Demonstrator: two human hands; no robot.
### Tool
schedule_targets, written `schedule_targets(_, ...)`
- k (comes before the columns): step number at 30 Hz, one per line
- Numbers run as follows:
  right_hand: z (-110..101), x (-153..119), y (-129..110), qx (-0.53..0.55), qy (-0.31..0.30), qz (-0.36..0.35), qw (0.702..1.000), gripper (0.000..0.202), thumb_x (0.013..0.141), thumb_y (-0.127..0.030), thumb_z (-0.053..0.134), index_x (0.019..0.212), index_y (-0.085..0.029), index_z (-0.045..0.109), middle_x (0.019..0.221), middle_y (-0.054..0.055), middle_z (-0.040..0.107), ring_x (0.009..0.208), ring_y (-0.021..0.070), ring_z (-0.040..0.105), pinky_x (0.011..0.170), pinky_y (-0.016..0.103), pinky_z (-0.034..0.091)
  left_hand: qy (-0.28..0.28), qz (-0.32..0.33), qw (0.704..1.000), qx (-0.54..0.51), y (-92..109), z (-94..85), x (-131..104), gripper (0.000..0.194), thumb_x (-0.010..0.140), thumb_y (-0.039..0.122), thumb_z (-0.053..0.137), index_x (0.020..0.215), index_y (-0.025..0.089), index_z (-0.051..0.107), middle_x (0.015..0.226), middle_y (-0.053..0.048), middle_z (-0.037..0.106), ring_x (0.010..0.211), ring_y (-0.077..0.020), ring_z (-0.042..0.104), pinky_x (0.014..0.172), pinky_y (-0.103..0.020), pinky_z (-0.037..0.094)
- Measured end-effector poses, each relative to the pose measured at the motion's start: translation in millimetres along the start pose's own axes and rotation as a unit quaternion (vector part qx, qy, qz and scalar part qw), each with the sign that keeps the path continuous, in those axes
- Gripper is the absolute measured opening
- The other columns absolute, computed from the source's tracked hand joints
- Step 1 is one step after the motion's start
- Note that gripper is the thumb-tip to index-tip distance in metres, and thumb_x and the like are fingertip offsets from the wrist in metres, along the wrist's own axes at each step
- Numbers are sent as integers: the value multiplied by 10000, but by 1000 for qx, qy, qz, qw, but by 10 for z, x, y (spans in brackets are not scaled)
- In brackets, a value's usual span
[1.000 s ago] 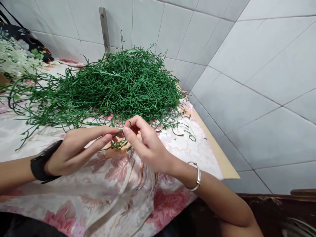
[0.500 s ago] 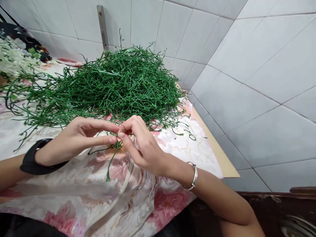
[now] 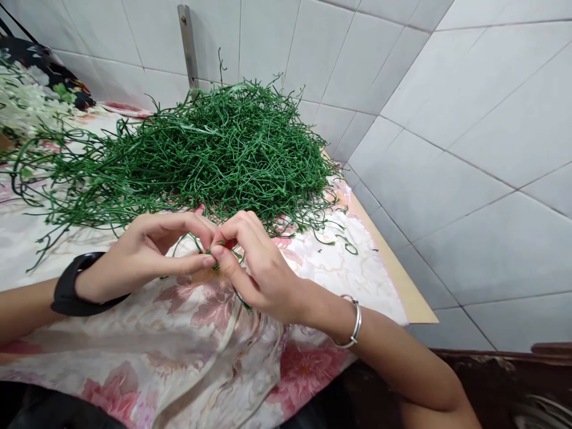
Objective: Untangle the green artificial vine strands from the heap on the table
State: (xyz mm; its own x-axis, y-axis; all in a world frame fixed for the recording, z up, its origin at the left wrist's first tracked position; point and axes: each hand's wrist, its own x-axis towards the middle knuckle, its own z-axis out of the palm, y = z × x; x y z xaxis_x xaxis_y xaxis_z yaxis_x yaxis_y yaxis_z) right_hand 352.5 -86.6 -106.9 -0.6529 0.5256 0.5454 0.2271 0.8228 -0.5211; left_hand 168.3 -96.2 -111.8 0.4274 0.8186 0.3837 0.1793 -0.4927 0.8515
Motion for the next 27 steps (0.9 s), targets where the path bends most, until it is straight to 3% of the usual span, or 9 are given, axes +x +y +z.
schedule_targets(4,-2,0,-1,-13,-5,0,1000,74,856,-120,408,896,-180,424,847,53,473,808,151,427,716,322,385,14,21,999,37,1,15,-17,64,756,221,607,803,183,586,789,-15,642,750,-140,587,721,-303,472)
schedule_targets(9,-3,-2,-4,-28,-8,4,1000,56,857,-127,409,884,-174,424,829,55,461,797,153,421,727,330,382,30,92,988,118,27,3,-39,60,762,196,593,810,173,567,777,-13,628,722,-125,562,822,-331,437)
schedule_targets(13,-4,5,-14,-22,-19,15,999,38,861,-141,403,872,-160,434,824,56,463,792,149,425,735,326,382,32,165,961,218,48,-5,-53,61,779,155,566,836,170,550,785,-25,611,777,-142,544,808,-334,430)
schedule_targets(18,-22,11,-16,10,-34,51,998,57,874,-185,391,861,-170,445,834,56,469,801,148,433,730,315,391,54,212,925,311,58,14,-56,39,801,145,538,817,181,536,784,-21,630,801,-155,554,794,-345,426)
schedule_targets(23,-40,-1,9,87,-42,102,990,79,890,-213,385,889,-171,452,825,38,442,768,122,425,696,271,397,63,236,909,339,37,-8,-55,66,778,141,552,812,193,530,758,-9,632,769,-157,567,795,-353,428)
schedule_targets(27,-62,12,21,104,-3,130,986,89,887,-234,411,888,-168,471,796,20,446,731,105,430,657,247,391,61,216,918,327,47,-27,-58,63,781,140,554,811,193,537,736,-3,628,759,-153,572,770,-341,432)
